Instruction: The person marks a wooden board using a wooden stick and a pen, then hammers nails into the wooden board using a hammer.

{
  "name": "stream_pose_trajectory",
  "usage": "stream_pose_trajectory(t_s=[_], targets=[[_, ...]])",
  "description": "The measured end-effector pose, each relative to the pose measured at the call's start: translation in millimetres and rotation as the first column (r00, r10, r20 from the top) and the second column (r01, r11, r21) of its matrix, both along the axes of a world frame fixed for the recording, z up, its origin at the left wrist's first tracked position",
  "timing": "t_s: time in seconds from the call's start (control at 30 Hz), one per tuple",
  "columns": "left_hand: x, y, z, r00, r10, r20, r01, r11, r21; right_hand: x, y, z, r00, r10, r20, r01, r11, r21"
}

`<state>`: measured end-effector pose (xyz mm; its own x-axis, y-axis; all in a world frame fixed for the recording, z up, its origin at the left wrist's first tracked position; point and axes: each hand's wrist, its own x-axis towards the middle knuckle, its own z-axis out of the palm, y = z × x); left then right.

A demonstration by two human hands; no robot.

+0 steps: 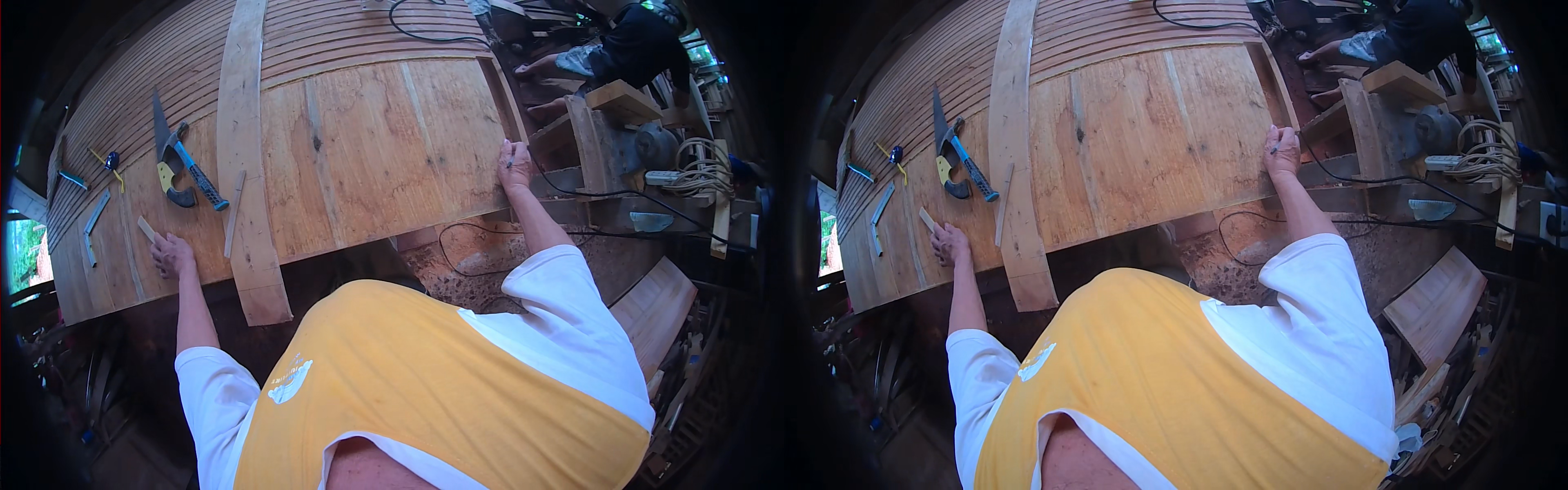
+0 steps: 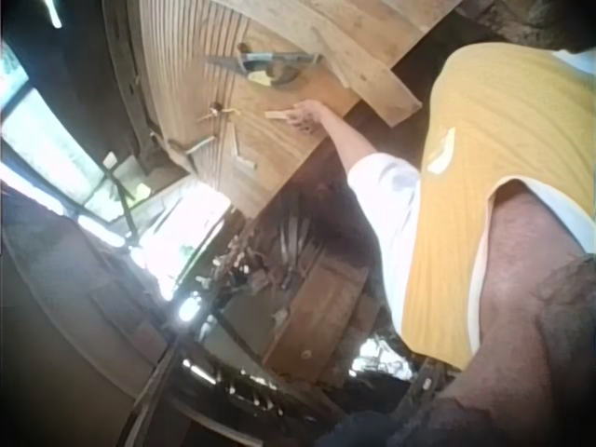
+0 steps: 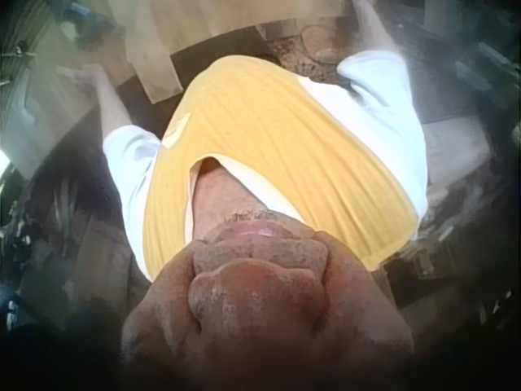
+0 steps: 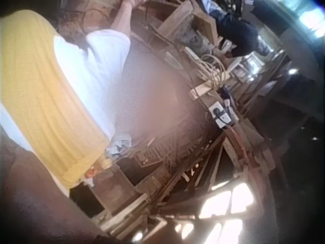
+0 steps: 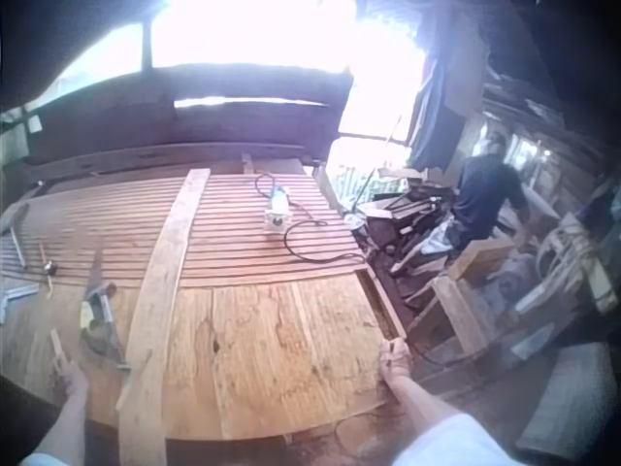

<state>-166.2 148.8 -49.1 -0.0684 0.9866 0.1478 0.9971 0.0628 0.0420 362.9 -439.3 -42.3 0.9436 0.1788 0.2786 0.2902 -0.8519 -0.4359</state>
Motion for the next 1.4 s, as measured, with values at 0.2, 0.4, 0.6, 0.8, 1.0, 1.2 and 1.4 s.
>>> stream_pose_trajectory(t_s=[0.2, 0.4, 0.6, 0.8, 1.0, 1.2, 1.4], targets=[[1, -1, 0, 0.999, -0.014, -0.032, 0.015, 1.000, 0.015, 1, -3, -2, 0.999, 0.003, -0.040, -0.003, 1.000, -0.001], [-1, 0, -2, 1.000, -0.017, -0.017, 0.017, 1.000, 0.026, 0, -1, 1, 0.999, 0.016, -0.028, -0.016, 1.000, 0.001], [-4, 2, -5, 1.000, -0.021, 0.006, 0.021, 0.999, 0.029, -1, 1, 3, 1.000, 0.007, -0.017, -0.007, 1.000, -0.002], [1, -1, -3, 1.000, -0.016, 0.011, 0.015, 0.999, 0.032, 2, -3, 0, 0.999, 0.010, -0.031, -0.010, 1.000, 0.015], [-1, 0, -7, 0.999, -0.032, 0.021, 0.030, 0.997, 0.071, 3, -3, 0, 0.999, 0.016, -0.029, -0.016, 1.000, 0.005], [-2, 2, -8, 1.000, -0.021, 0.010, 0.020, 0.997, 0.079, 2, -5, -2, 0.999, -0.015, -0.040, 0.013, 0.999, -0.044], [-9, -4, -5, 0.999, -0.028, 0.039, 0.025, 0.996, 0.085, 6, -6, -12, 0.999, 0.036, 0.003, -0.035, 0.998, -0.042]])
